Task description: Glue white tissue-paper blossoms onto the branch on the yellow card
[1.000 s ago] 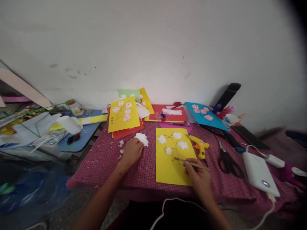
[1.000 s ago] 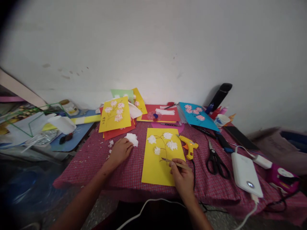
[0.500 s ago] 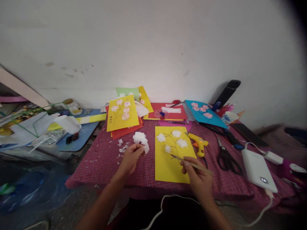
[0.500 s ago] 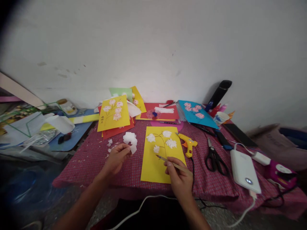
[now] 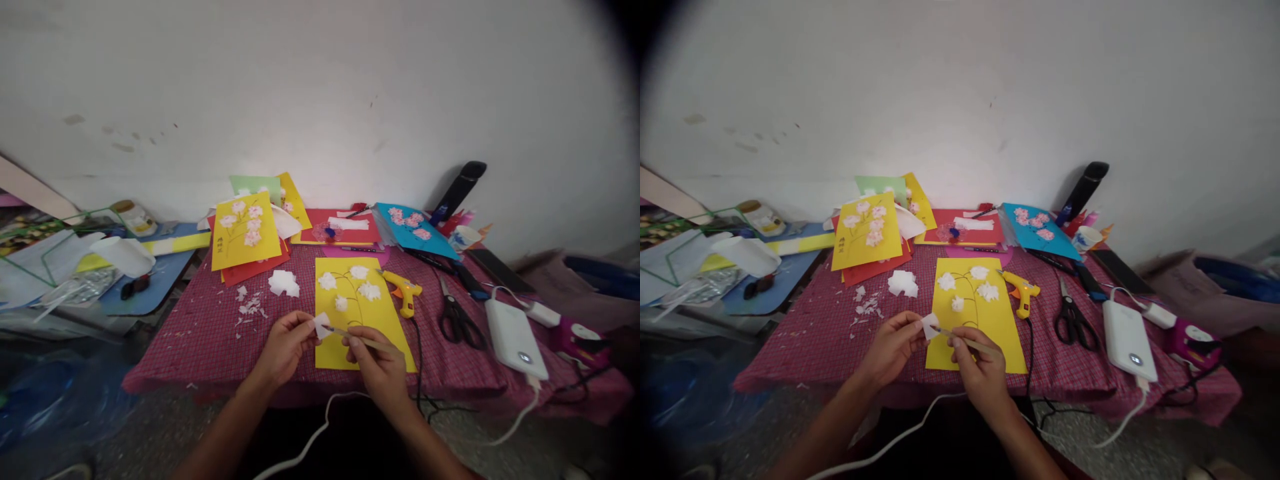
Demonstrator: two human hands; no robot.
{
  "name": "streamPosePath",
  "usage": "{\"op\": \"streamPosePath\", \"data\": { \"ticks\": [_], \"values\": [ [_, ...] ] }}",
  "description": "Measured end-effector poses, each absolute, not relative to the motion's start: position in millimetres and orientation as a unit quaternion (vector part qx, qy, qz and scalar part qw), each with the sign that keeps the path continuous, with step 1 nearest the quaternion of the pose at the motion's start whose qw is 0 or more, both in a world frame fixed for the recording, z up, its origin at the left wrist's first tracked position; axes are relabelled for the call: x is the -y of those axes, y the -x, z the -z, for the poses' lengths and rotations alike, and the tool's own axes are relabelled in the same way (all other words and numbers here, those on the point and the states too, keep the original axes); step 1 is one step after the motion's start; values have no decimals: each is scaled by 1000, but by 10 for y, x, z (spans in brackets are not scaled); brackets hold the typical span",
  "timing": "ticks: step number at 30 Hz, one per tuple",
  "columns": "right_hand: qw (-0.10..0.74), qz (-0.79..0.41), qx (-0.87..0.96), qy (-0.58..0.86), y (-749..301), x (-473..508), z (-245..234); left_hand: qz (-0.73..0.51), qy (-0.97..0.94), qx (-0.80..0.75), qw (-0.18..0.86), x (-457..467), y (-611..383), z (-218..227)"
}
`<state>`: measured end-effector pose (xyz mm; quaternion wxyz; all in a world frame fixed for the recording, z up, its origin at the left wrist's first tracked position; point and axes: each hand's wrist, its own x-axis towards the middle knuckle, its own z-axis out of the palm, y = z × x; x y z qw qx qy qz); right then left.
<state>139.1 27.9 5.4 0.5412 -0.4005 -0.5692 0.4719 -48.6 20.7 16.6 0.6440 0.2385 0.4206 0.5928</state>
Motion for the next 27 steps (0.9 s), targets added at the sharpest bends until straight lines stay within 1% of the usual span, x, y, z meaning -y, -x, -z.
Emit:
{"op": "streamPosePath", "data": {
  "ticks": [4,9,14,20,27],
  "values": [
    [548,-485,549,404,-1393,-283,-67,-592,-240,-428,639,-186,473,-179],
    [562,-535,491,397,-1386,-334,-61,-595,-289,-451,599,-192,432,-108],
    [542,-578,473,385,-1400,-365,-21,-584,-339,-492,549,-208,427,-51],
    [528,-570,485,401,-1412,-362,-28,-547,-417,-531,495,-185,444,-118],
    [498,-572,497,422,-1430,-338,-24,-515,-489,-547,443,-137,447,-79]
  ]
}}
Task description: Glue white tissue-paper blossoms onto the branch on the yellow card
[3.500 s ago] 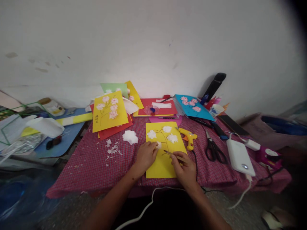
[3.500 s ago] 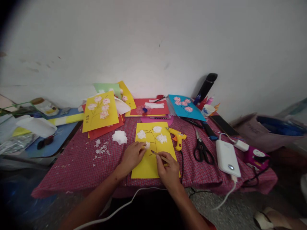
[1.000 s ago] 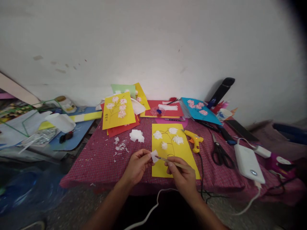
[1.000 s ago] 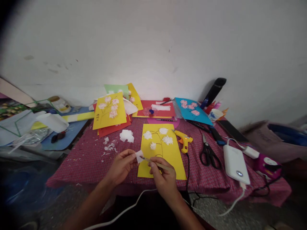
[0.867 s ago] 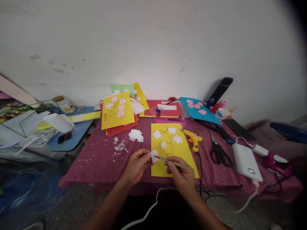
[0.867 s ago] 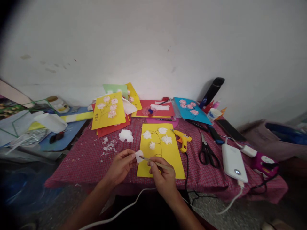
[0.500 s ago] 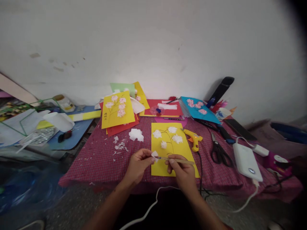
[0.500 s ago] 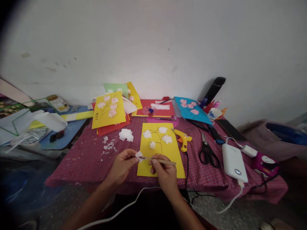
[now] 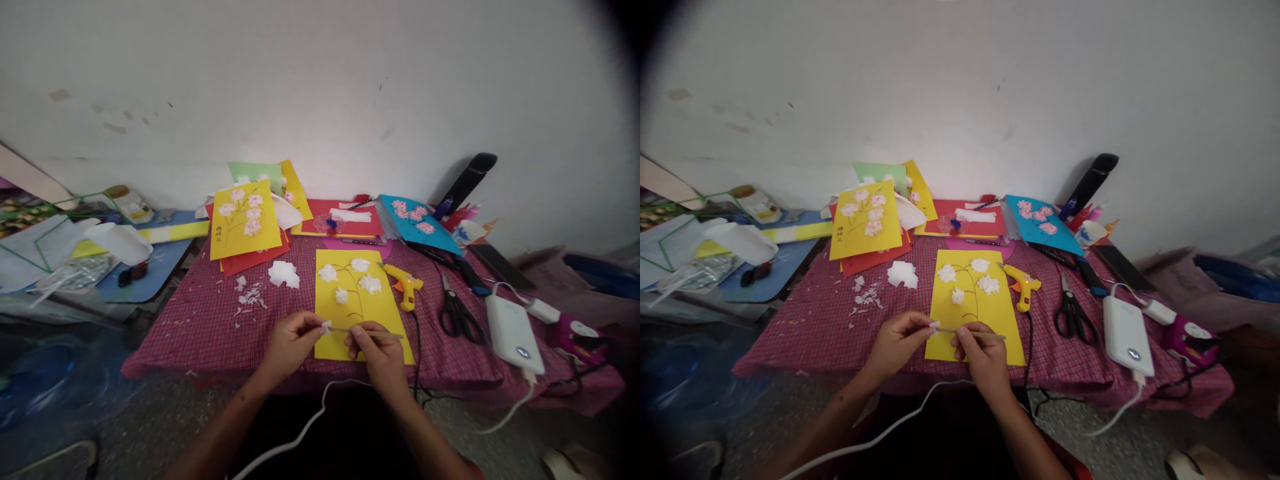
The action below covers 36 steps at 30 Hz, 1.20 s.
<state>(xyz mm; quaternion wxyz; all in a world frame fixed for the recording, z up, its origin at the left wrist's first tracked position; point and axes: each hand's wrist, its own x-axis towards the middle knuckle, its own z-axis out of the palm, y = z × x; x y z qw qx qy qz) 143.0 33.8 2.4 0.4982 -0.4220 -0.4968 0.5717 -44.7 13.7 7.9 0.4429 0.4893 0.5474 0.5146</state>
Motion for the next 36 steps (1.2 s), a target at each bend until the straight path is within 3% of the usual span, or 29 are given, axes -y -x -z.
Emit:
{"op": "streamPosePath", "data": {
  "ticks": [5,10,18,24,29,33,36],
  "values": [
    [519,-584,451,431,-1439,-331,104,-444,-600,-547,379,-89,415,-91],
    [477,-639,459,392,-1509,-318,131,-405,-660,-540,329,-60,426,-56],
    [485,-471,576,460,-1493,-276,104,-386,-677,-524,344,-73,427,0],
    [497,-539,501,459,-1407,-332,134,-387,-698,-493,346,-107,416,-15],
    [408,-578,577,409,-1433,-661,-125,-414,-700,-494,306,-312,471,-48],
    [297,-437,735,425,-1306,-1197,-475,-439,-666,-506,327,-632,505,-79],
    [154,-285,850,416,-1116,-1553,-691,-442,-651,-531,314,-823,503,-70]
  ]
}}
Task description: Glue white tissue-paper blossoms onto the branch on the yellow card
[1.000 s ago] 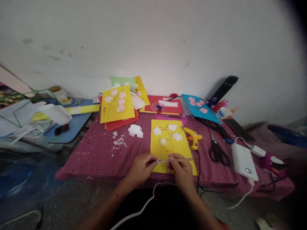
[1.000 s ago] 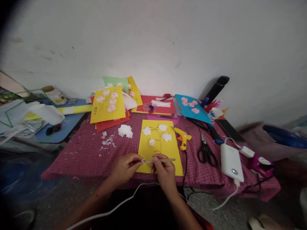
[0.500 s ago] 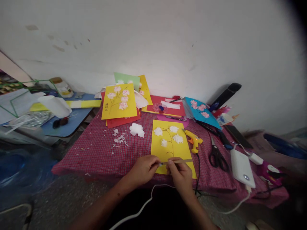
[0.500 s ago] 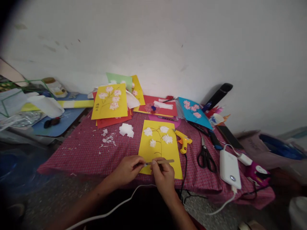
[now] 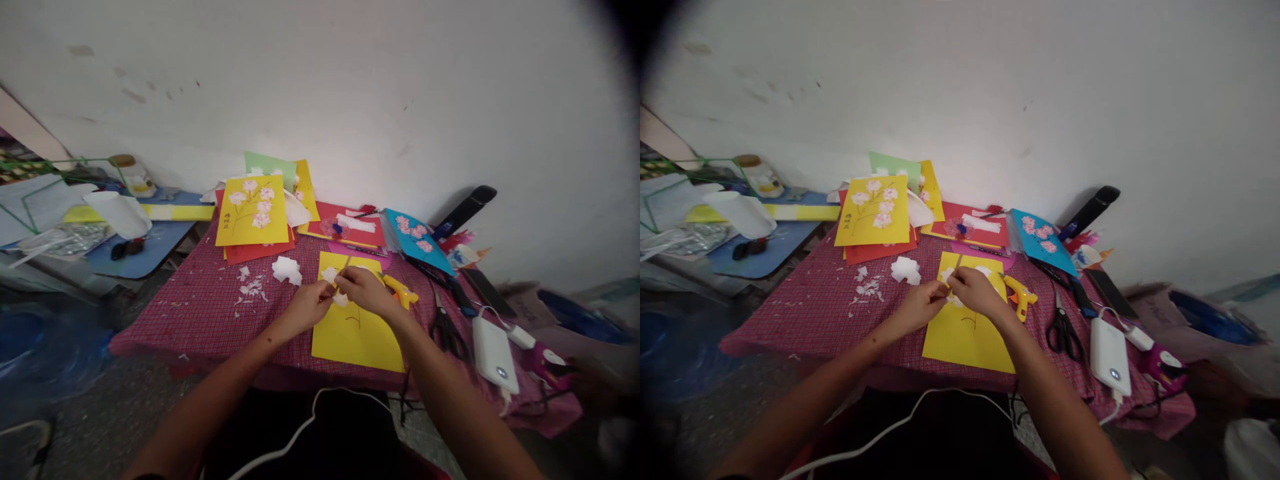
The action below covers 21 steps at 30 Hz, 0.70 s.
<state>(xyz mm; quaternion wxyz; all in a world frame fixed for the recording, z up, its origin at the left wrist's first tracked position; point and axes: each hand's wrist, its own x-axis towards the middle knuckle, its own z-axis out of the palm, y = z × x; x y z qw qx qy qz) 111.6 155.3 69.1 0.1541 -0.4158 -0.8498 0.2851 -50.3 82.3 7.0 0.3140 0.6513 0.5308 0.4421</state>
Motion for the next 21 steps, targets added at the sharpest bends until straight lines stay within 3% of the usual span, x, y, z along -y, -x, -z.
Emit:
{"op": "streamPosePath", "data": {
  "ticks": [1,4,21],
  "values": [
    [94,-246,874,408,-1053,-1632,-738,-436,-649,-544,304,-862,498,-57],
    [38,-219,892,394,-914,-1739,-797,-423,-635,-580,284,-909,472,12],
    [-45,-121,910,393,-858,-1700,-695,-401,-636,-624,213,-981,348,296]
  ]
}}
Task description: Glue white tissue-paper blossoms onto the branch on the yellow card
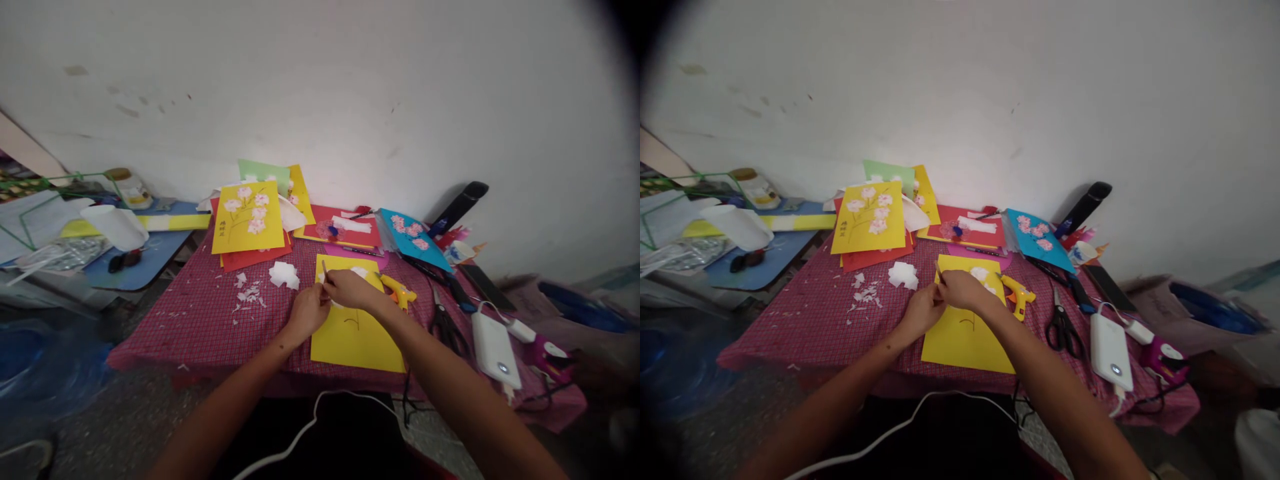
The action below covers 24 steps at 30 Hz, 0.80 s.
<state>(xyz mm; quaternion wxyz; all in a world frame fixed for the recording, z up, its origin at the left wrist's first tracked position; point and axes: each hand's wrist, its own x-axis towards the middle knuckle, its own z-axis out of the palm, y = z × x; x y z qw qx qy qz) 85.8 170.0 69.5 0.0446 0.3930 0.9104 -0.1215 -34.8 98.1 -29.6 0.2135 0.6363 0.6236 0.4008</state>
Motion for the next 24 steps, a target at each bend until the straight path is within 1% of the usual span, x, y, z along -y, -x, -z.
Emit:
{"op": "streamPosePath", "data": {
  "ticks": [6,14,24],
  "values": [
    [64,106,-912,-392,-857,-1692,-693,-392,-645,-623,205,-982,355,305],
    [90,91,-912,-390,-862,-1656,-682,-389,-653,-610,223,-931,400,262],
    [89,71,-914,-389,-842,-1601,-687,-381,-663,-603,228,-915,417,240]
  ]
}}
